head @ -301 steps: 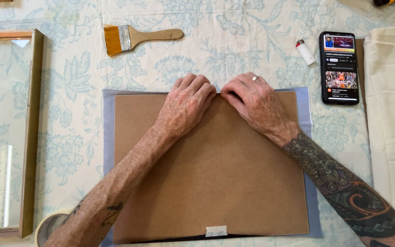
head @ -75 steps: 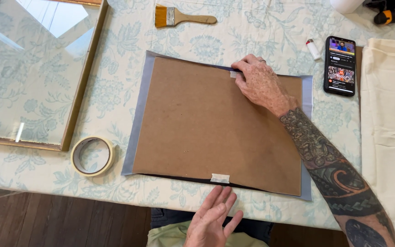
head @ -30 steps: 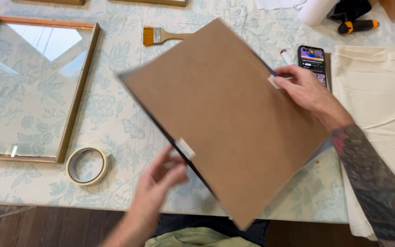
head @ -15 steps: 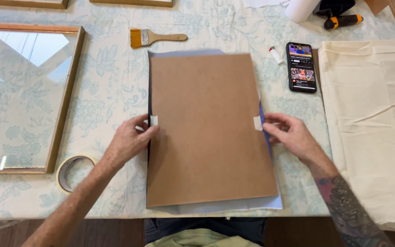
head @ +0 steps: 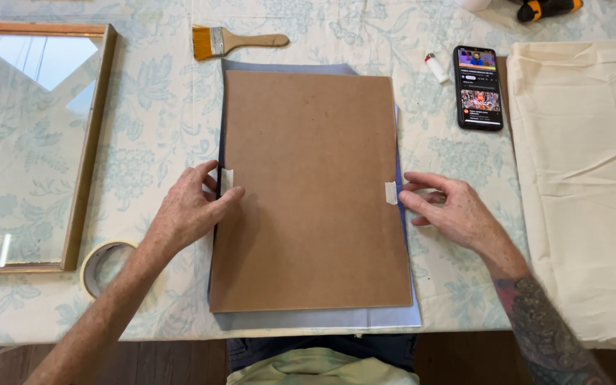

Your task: Taping a blue sheet to a brown backing board using masking tape to prepare it for framing.

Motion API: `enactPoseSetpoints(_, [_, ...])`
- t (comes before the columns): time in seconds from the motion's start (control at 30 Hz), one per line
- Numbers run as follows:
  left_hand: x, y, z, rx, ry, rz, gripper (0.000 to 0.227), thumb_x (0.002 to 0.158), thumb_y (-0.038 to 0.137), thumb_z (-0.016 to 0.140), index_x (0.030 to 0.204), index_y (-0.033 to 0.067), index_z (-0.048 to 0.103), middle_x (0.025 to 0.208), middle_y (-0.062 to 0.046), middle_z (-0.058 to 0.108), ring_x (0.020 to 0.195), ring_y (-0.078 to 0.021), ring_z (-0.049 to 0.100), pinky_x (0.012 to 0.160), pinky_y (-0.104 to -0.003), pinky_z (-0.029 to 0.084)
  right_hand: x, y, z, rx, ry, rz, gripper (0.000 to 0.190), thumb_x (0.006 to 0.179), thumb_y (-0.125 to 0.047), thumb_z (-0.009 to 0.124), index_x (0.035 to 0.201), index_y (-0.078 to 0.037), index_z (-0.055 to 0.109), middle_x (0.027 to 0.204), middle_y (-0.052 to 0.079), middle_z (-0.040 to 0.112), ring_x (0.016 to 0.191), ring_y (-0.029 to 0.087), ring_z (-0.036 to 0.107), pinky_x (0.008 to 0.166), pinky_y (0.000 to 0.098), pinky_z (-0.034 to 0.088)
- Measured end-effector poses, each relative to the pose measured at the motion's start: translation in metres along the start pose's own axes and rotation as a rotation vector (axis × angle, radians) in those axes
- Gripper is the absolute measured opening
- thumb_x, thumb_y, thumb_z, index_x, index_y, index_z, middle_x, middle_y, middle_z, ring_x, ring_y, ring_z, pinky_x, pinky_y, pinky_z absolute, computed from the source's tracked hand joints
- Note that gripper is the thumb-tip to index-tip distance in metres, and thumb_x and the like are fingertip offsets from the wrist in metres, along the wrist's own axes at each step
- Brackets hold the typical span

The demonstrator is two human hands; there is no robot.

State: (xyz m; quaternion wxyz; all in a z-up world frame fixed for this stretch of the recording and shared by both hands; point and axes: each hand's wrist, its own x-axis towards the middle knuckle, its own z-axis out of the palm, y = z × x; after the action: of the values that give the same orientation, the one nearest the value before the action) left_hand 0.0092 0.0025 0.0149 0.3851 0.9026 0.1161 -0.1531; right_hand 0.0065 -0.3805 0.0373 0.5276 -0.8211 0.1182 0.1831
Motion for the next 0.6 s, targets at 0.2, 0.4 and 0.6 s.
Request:
enactPoseSetpoints(0.2, [0.050, 0.061, 0.007, 0.366, 0.140, 0.404, 0.061, 0.097, 0.040, 0.066, 0.146, 0.0041, 0.057, 0.120, -0.019, 0.065, 0.111, -0.0409, 0.069, 0.093, -0.053, 0.054, 0.047, -0.004, -0.011, -0.141, 0.086, -0.146, 0.053, 0.088, -0.020, 0.079, 0.131, 0.007, 0.064, 0.121, 0.032, 0.068, 0.104, 0.034, 0.072, 0.075, 0.0403, 0.065])
enactPoseSetpoints(0.4, [0.223, 0.129, 0.116, 0.476, 0.242, 0.926, 0.041, 0.088, 0.026, 0.068, 0.126, 0.0094, 0.064, 0.105, -0.011, 0.068, 0.102, -0.0360, 0.071, 0.087, -0.051, 0.057, 0.106, 0.018, -0.004, 0.031, 0.149, -0.319, 0.056, 0.092, -0.017, 0.079, 0.137, 0.009, 0.057, 0.128, 0.032, 0.063, 0.113, 0.033, 0.068, 0.078, 0.0396, 0.063])
enactPoseSetpoints(0.6, [0.268, 0.155, 0.143, 0.739, 0.216, 0.766, 0.025, 0.086, 0.022, 0.065, 0.107, 0.0102, 0.072, 0.110, -0.010, 0.063, 0.103, -0.0348, 0.069, 0.086, -0.056, 0.055, 0.162, 0.005, -0.019, -0.080, 0.309, -0.383, 0.044, 0.087, -0.023, 0.086, 0.122, -0.001, 0.069, 0.106, 0.020, 0.073, 0.092, 0.028, 0.076, 0.062, 0.0334, 0.065])
